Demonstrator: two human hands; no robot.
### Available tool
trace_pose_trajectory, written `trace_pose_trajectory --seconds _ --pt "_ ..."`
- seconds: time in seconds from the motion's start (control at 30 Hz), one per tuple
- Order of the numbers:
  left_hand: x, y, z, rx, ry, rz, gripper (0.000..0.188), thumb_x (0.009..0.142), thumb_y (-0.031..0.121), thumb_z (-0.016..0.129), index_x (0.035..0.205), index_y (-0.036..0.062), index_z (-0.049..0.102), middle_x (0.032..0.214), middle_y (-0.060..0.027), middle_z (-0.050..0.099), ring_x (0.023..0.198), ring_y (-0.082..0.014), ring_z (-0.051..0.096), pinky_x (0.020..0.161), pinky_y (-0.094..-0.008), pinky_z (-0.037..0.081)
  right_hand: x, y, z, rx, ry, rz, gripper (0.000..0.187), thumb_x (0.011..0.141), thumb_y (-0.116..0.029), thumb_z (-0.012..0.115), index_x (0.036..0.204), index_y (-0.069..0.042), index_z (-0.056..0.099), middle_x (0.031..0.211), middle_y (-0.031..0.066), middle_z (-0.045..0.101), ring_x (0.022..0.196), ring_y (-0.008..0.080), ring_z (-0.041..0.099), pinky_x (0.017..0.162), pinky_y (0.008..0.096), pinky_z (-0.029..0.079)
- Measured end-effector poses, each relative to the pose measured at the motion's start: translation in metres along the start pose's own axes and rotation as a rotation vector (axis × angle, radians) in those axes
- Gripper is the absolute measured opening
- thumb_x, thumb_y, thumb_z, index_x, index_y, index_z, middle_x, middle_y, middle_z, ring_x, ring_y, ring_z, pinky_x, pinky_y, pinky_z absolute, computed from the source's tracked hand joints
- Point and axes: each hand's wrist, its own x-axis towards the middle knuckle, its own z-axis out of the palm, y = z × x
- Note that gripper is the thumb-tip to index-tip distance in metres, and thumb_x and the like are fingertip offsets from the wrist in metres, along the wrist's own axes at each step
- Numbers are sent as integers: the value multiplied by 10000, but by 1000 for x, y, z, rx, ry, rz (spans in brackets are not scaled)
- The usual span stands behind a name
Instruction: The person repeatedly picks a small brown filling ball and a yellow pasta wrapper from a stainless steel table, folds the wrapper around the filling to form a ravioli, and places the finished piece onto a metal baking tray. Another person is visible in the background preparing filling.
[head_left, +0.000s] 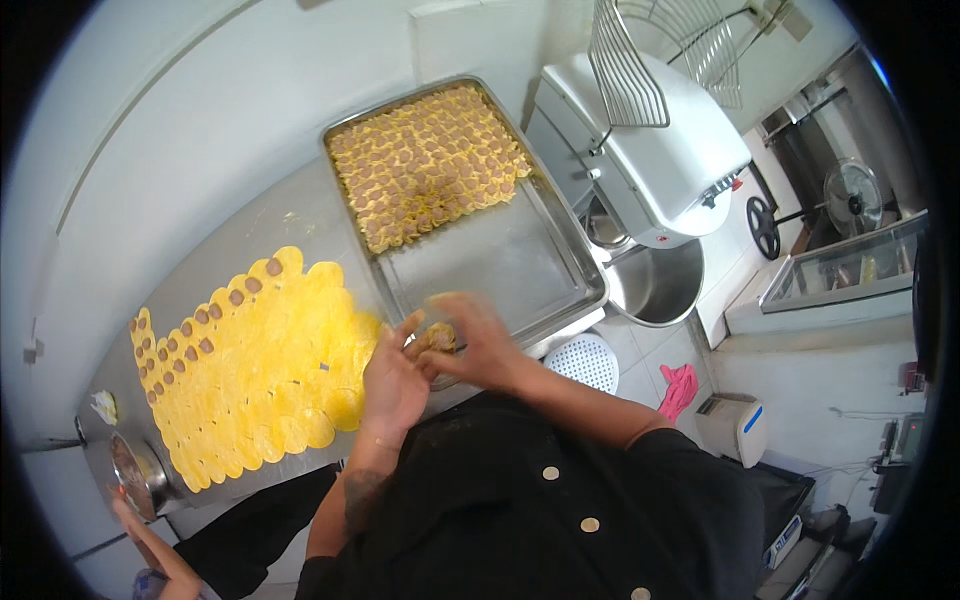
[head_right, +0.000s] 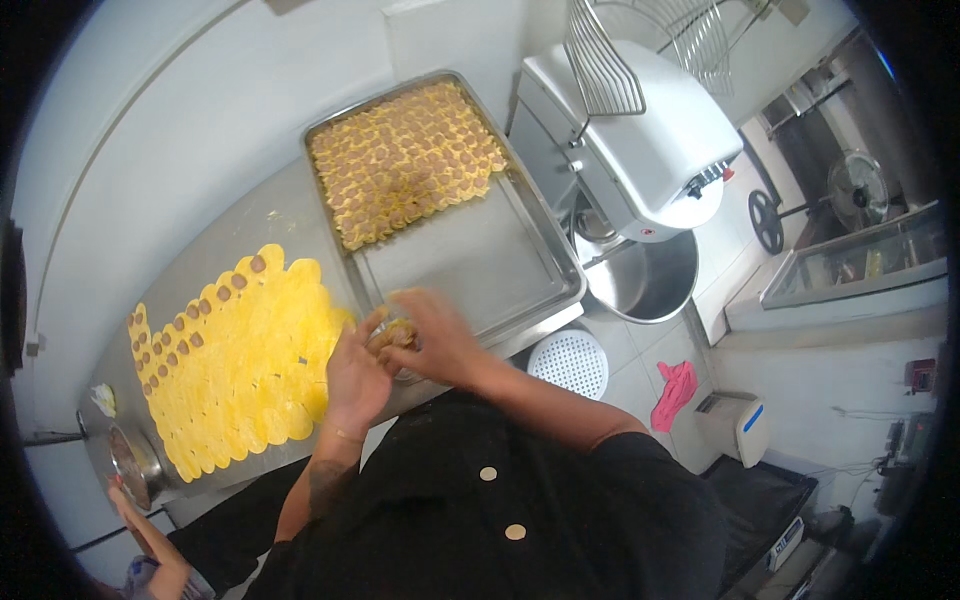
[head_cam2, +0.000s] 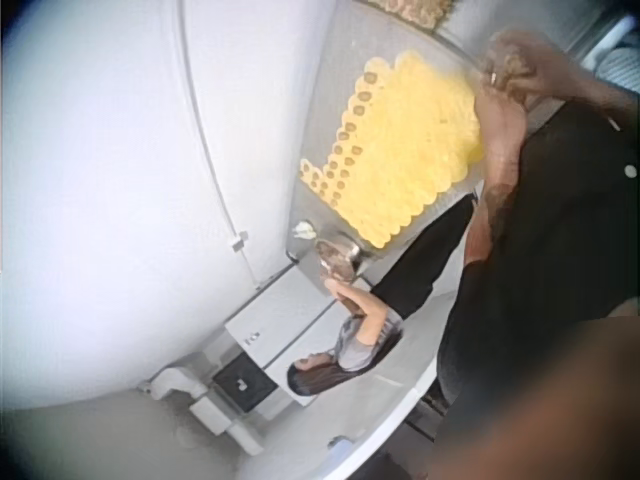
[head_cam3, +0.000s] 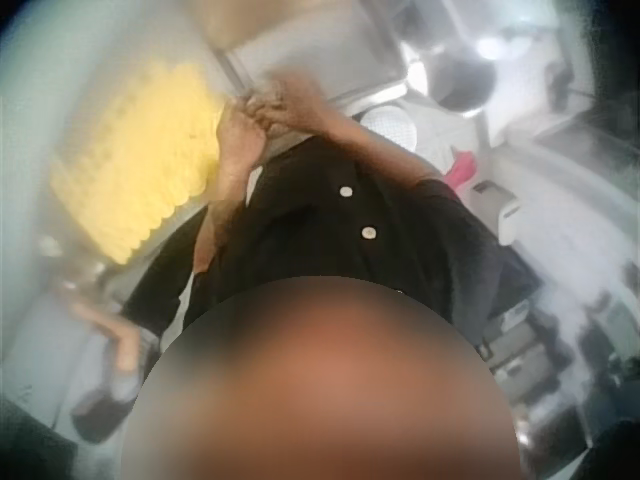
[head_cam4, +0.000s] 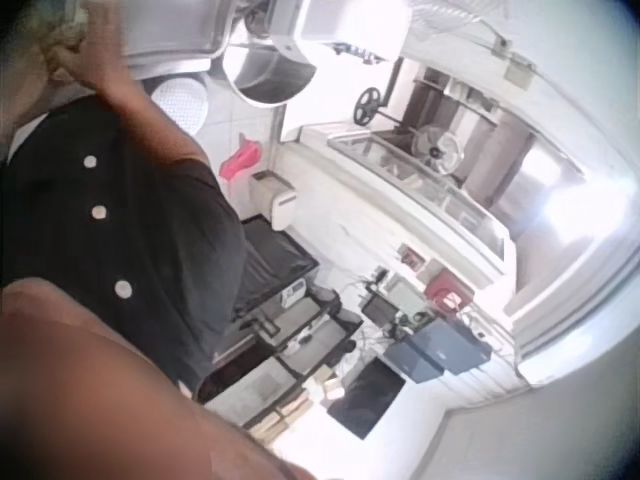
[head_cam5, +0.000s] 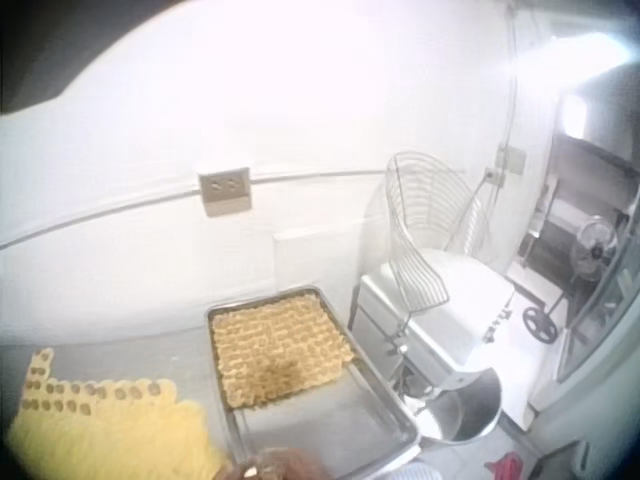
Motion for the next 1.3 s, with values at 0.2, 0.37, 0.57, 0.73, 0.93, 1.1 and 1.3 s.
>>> trace_pose_trajectory --seconds 0.2,0.37,0.57,0.73,0.93,1.1,1.3 --pt "144 -37 24 172 -28 -226 571 1121 501 344 1415 39 506 1356 -182 625 1160 -290 647 1021 -408 509 -1 109 -62 -45 -90 402 482 803 -250 820 1199 -20 672 1087 213 712 979 412 684 855 472 545" --pt "222 -52 53 216 -99 -162 484 1120 420 419 1403 38 514 1296 -159 654 1161 -268 644 1013 -413 522 30 166 -81 -107 34 490 354 840 -222 781 1104 -10 677 1007 223 716 937 436 687 818 491 548" --pt "247 -68 54 469 160 -166 311 1107 221 458 1314 25 584 1124 -119 681 1017 -234 692 896 -394 584 85 219 -59 -422 162 608 243 870 -192 699 1020 -8 646 971 231 716 902 455 681 802 526 536" --pt "277 -71 64 492 114 -161 293 1098 182 443 1279 25 611 1078 -105 698 877 -226 719 777 -362 614 100 233 -53 -350 140 559 255 880 -138 650 1083 15 661 1023 268 708 989 476 673 880 536 530" --pt "291 -67 74 510 184 -160 307 1093 179 453 1319 32 601 1070 -98 701 862 -220 722 758 -363 617 101 236 -53 -229 131 706 289 881 -126 627 1124 6 712 1012 277 727 1012 447 695 888 500 540" --pt "220 -42 43 508 5 -135 344 1091 257 537 1353 42 595 1074 -97 702 936 -206 709 837 -345 588 86 235 -59 -227 153 665 404 863 -124 621 1245 -4 669 985 269 716 935 418 697 844 477 539" --pt "40 40 -51 298 81 75 359 1081 288 589 1329 29 611 1098 -81 689 961 -179 686 871 -335 579 102 154 -25 -260 37 396 373 942 -27 588 1308 2 655 980 160 702 836 266 666 790 369 535"
